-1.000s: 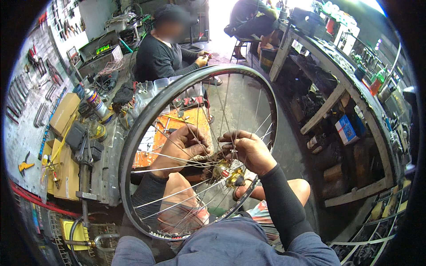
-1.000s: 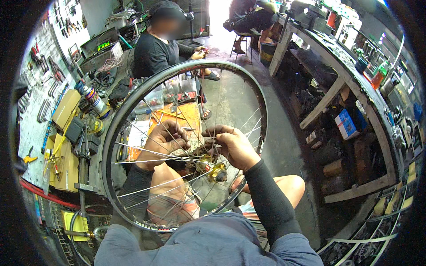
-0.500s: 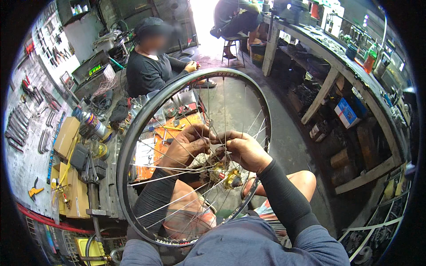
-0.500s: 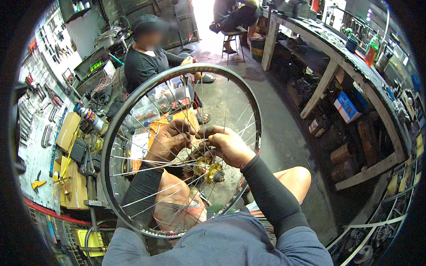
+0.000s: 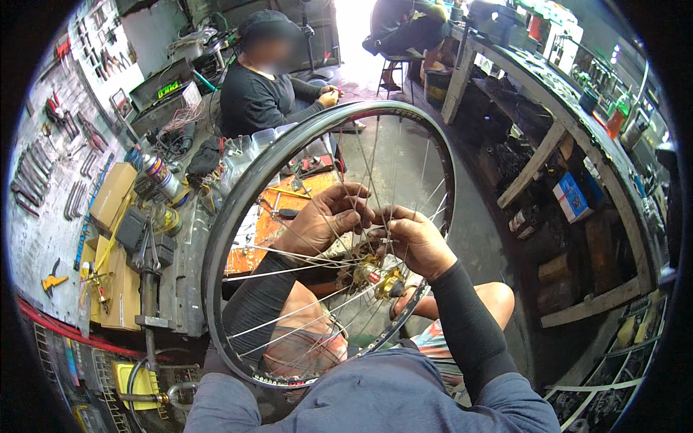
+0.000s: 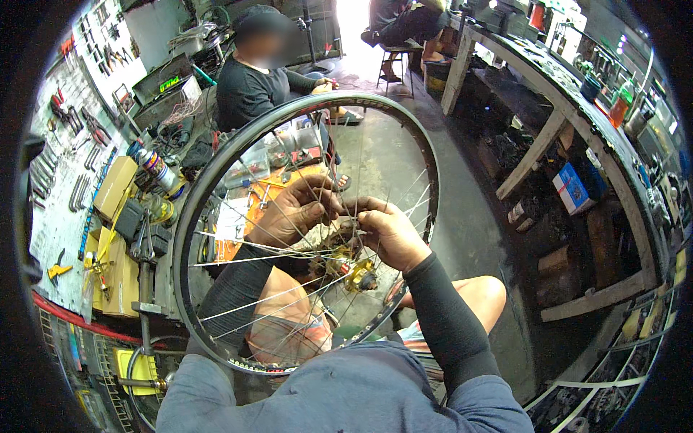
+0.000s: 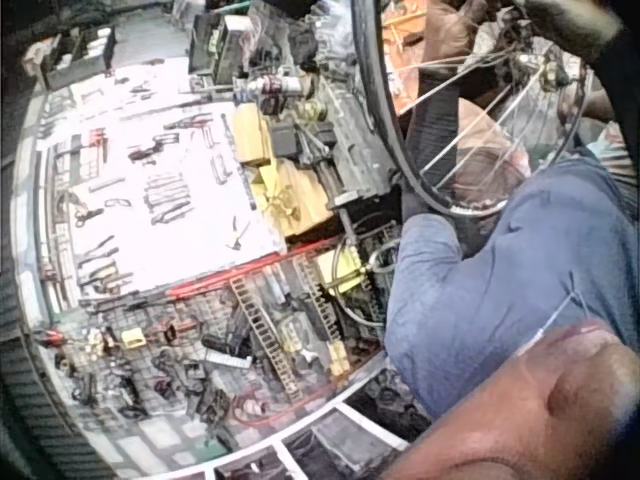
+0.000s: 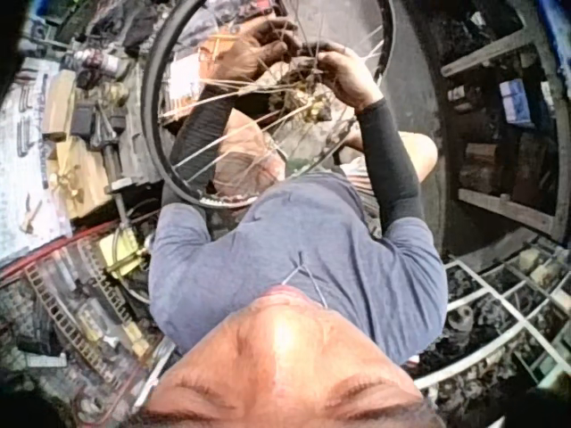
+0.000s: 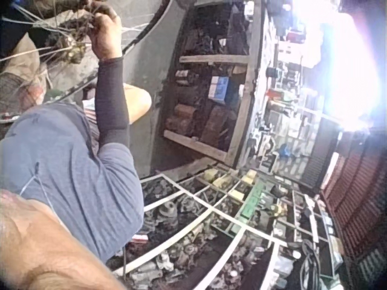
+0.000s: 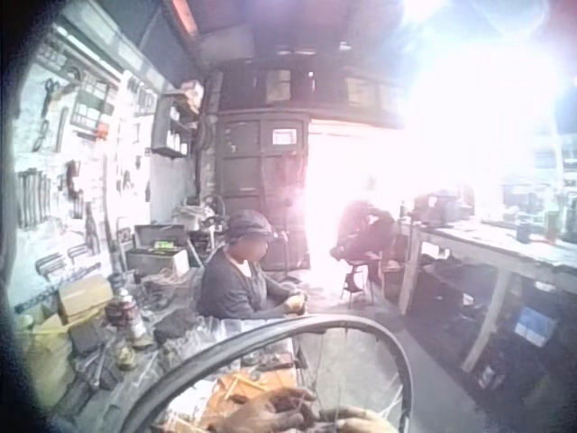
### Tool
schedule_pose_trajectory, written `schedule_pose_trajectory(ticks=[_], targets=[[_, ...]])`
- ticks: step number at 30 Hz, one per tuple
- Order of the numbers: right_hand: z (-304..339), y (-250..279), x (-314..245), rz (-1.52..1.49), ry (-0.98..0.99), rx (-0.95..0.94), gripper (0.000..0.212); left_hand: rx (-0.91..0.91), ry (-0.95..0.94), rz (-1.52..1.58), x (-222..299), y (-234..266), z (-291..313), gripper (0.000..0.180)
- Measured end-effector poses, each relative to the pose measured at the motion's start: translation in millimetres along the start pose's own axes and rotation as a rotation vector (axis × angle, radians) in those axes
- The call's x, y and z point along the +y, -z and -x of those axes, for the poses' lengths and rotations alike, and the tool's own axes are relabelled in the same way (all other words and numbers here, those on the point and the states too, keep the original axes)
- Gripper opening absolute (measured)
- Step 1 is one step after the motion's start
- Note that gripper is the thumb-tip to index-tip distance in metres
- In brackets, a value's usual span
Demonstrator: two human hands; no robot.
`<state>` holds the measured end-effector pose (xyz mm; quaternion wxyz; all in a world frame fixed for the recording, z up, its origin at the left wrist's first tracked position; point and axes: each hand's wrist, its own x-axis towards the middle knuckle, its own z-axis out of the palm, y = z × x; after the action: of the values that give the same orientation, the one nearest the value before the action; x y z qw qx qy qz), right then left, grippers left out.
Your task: The person holds a bicycle wheel and adjusts the spokes and hub area by hand. They rotate the wheel to inspect alignment and continue manipulating the hub and spokes throughout the clip.
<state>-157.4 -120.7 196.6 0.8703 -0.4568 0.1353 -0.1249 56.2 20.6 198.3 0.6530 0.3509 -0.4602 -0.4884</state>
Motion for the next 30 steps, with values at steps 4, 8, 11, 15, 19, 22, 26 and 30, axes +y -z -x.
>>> schedule_pose_trajectory(ticks=[4, 8, 11, 15, 19, 22, 26, 30], targets=[[-3, 8, 16, 0.016, 0.119, 0.144, 0.035, 0.063, 0.046, 0.068, -5, -9, 0, 0.061], [-12, 28, 38, 0.021, 0.360, 0.249, 0.039, -0.027, 0.041, 0.093, -8, -20, -16, 0.062], [-20, 31, 49, 0.073, 0.442, 0.331, 0.037, -0.064, 0.046, 0.065, -15, -20, -28, 0.062], [-33, 74, 62, 0.075, 0.398, 0.339, 0.038, -0.059, 0.081, 0.049, -61, -2, -58, 0.062], [-40, 82, 65, 0.044, 0.258, 0.376, 0.041, -0.026, 0.154, 0.248, -98, 1, -74, 0.043], [-36, 108, 73, -0.099, 0.211, 0.384, 0.035, -0.060, 0.241, 0.306, -88, -15, -75, 0.053], [-35, 104, 82, 0.097, 0.359, 0.347, 0.030, -0.040, 0.228, 0.273, -106, -19, -87, 0.050], [-28, 133, 86, -0.031, 0.272, 0.343, 0.032, -0.165, 0.308, 0.301, -110, -22, -98, 0.052]])
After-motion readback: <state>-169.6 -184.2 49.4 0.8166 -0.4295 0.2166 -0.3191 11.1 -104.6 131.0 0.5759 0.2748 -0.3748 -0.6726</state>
